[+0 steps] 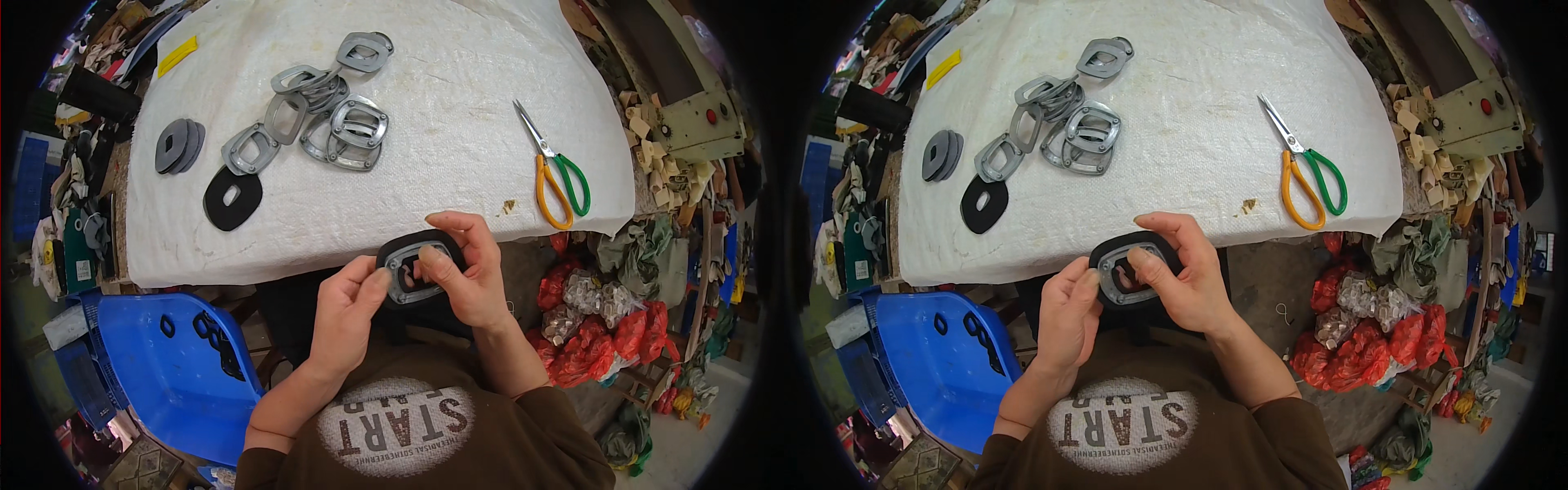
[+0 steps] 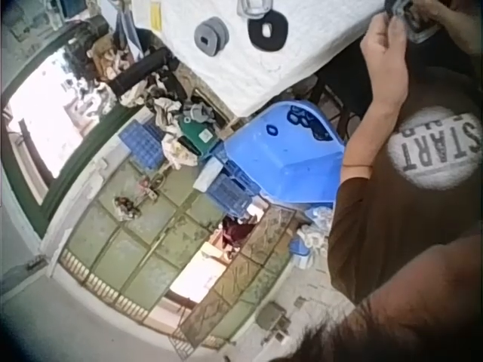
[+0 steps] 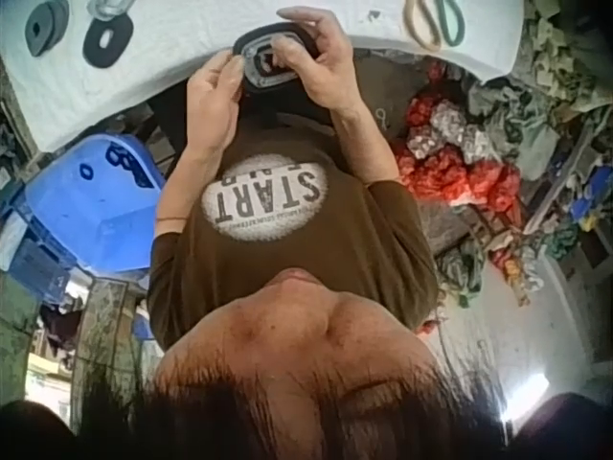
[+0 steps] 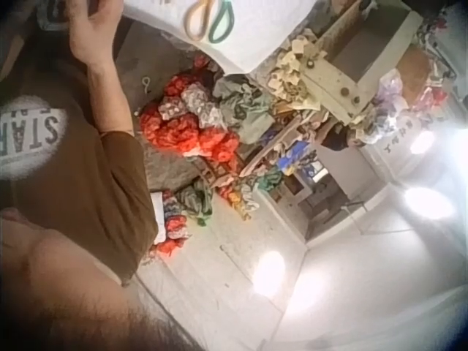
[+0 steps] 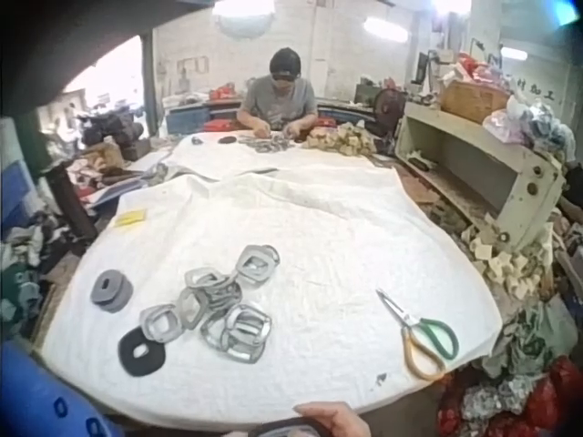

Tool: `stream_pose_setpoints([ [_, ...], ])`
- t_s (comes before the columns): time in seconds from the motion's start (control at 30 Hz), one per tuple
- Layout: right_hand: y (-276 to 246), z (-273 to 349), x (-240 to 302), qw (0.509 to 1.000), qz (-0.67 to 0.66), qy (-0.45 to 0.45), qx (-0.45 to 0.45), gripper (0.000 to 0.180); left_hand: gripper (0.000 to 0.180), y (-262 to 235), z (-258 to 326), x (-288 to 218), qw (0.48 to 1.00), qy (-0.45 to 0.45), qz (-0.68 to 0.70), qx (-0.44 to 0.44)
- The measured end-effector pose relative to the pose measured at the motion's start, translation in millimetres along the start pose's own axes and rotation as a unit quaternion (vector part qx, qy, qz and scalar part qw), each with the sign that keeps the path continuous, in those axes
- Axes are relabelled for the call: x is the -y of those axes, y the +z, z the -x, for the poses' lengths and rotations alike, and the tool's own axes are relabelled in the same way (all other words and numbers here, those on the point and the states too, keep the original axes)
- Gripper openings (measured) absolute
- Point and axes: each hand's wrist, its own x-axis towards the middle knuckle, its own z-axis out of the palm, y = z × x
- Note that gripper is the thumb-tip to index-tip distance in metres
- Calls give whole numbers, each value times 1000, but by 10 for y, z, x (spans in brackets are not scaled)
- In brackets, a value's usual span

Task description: The recorder assembles small black and silver shoe components by inserting metal frames into foam pads and trimming materials.

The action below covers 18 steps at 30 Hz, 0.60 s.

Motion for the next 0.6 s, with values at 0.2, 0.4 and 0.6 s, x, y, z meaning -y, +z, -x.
stream_pose_setpoints([
  [0.2, 24, 36, -11, 1000, -2, -8, 29, 32, 24, 65, -16, -54, 990, -67, 121, 26],
  [0.4, -2, 13, 46, 999, -26, -12, 18, 36, 20, 52, -18, -35, 946, -124, 290, 73],
  [0.6, 45, 7, 61, 1000, -23, -9, -15, 38, 23, 93, -1, -2, 916, -161, 364, 52],
])
